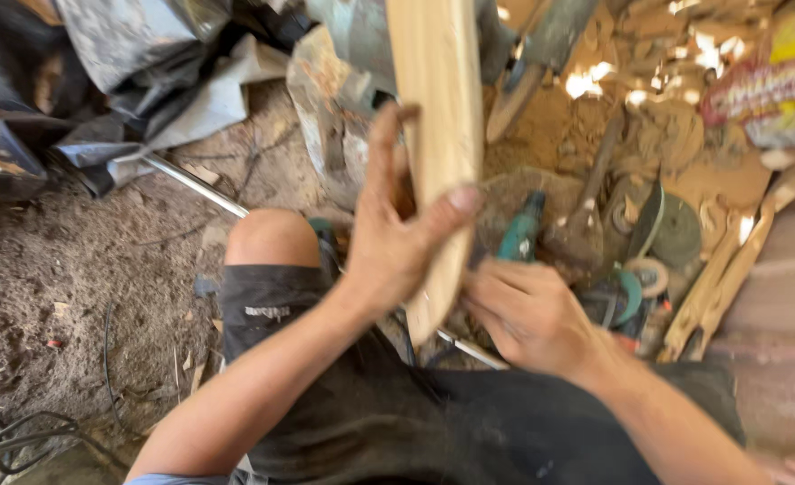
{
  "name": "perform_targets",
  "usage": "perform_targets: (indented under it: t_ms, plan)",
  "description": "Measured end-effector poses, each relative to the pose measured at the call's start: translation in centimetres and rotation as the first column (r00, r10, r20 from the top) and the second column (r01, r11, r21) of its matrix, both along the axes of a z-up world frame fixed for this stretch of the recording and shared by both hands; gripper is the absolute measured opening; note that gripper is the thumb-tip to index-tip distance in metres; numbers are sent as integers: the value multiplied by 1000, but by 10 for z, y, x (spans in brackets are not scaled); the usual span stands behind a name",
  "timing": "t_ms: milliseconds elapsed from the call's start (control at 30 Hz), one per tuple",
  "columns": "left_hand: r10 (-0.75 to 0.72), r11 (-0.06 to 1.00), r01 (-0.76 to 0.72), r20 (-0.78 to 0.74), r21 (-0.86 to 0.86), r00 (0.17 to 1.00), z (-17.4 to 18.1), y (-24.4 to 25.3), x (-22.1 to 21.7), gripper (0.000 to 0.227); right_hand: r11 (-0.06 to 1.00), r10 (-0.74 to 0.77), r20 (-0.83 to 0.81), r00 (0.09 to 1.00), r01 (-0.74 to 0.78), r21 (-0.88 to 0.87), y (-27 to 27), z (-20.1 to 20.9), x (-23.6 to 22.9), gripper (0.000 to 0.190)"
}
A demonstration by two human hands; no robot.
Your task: The person sits on the floor and uses pliers to bend and insert metal wires into pre-drilled holes on a curved wooden piece. They repeatedly adjust the wire ends to secure the wood.
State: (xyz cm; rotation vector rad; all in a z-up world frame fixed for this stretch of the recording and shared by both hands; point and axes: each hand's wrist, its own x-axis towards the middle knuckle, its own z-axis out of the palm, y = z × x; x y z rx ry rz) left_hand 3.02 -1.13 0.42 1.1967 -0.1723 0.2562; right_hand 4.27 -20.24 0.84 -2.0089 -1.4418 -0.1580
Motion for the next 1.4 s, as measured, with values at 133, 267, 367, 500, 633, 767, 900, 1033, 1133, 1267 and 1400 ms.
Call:
perform_targets:
  t_ms: [133, 267, 367, 500, 633, 767, 900, 1033, 1133, 1267, 1400]
  plan:
    - [32, 999, -34, -87, -13, 996, -22, 18, 16, 76, 984, 37, 225, 974, 4, -177, -2, -24, 27, 35]
    - [87, 990, -99, -118, -104, 989, -28, 44, 33, 67, 986, -77, -516, 853, 141, 85, -4, -94, 52, 35]
    - [61, 941, -144, -266, -306, 962, -36, 57, 42, 56, 928, -371, -613, 698, 311, -207, -10, -201, 77, 22]
    - [81, 877, -147, -162, -457, 983, -50, 62, 50, 55, 525, -591, -248, 767, 132, -841, -19, -361, 78, 30]
    - [155, 817, -241, -202, -524, 967, -65, 69, 52, 51, 545, -650, -236, 722, 227, -808, -35, -463, 32, 64]
    - [111, 751, -239, -240, -615, 965, -72, 77, 54, 53, 547, -748, -294, 595, 302, -781, -41, -485, 6, 69]
    - [112, 766, -216, -206, -605, 972, -69, 77, 57, 56, 524, -765, -285, 577, 302, -797, -35, -475, 23, 69]
    - [110, 782, -181, -154, -596, 982, -67, 73, 52, 68, 601, -737, -399, 545, 260, -755, -34, -473, 24, 51]
    - [35, 782, -106, -127, -614, 991, -63, 74, 50, 85, 553, -807, -443, 391, 238, -798, -25, -463, 24, 36]
    - [87, 838, -148, -140, -526, 986, -63, 79, 49, 81, 816, -378, -907, -185, 396, -421, -8, -426, 42, 33]
    - [240, 900, -263, -111, -347, 965, -68, 87, 45, 75, 896, 49, -926, -375, 425, -124, -12, -333, 69, 39]
